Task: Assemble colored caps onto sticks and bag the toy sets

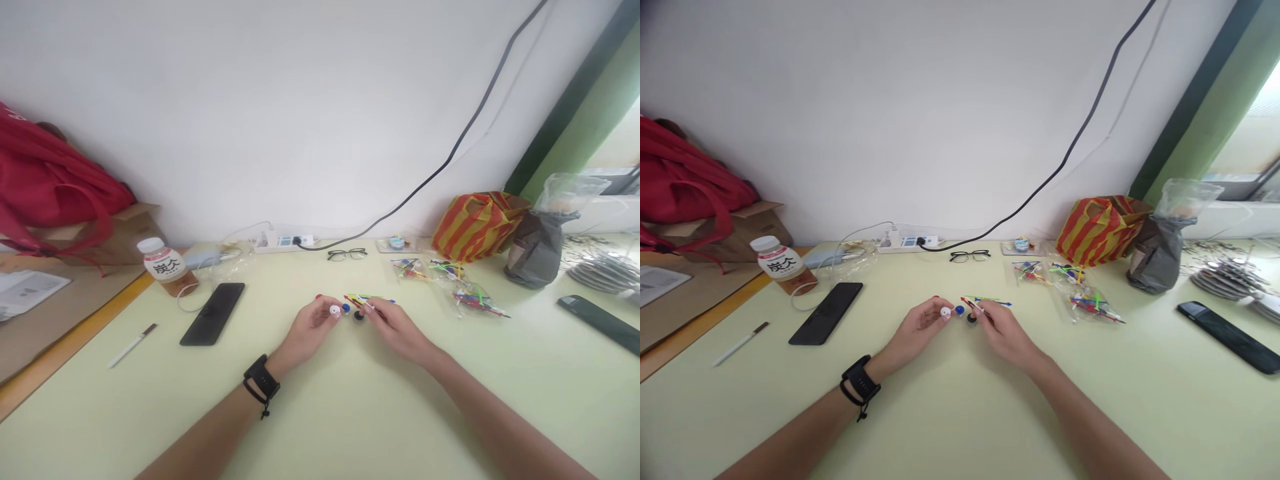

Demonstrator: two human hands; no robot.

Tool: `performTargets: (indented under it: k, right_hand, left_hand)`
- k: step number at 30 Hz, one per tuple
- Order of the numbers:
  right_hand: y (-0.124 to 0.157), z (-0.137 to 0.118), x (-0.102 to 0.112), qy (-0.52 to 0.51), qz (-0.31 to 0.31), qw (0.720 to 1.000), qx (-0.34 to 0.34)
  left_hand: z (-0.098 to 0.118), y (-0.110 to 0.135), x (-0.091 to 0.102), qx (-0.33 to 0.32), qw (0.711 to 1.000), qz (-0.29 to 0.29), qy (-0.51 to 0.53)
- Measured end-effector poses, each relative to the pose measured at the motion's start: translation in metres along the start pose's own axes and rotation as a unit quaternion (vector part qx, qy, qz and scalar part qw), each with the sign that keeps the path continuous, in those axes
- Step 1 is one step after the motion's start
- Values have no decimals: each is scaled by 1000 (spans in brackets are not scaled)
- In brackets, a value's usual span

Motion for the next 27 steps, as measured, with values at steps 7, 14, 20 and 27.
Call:
performTargets:
  k: [7, 14, 20, 27]
  right_hand:
    - [7, -6, -26, -90, -91, 992, -17]
    - [2, 3, -17, -85, -38, 996, -14]
    - [11, -3, -32, -60, -71, 996, 15]
    - [10, 3, -34, -26, -34, 999, 27]
  left_hand:
    - [-6, 1, 10, 18, 998, 54, -11]
    - [-7, 7, 29, 0, 976, 155, -156]
    - [-11, 6, 37, 27, 965, 159, -209]
    - [-9, 1, 24, -6, 982, 93, -162]
Point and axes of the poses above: each hand's wrist, its own y-axis away from the middle knuckle, its own x-axis out of the back of the hand, z = x × y, the point moved 7 cm from there along -y, towards the middle knuckle, and after that the axes turned 9 degrees about -x, right-handed, at the moved point
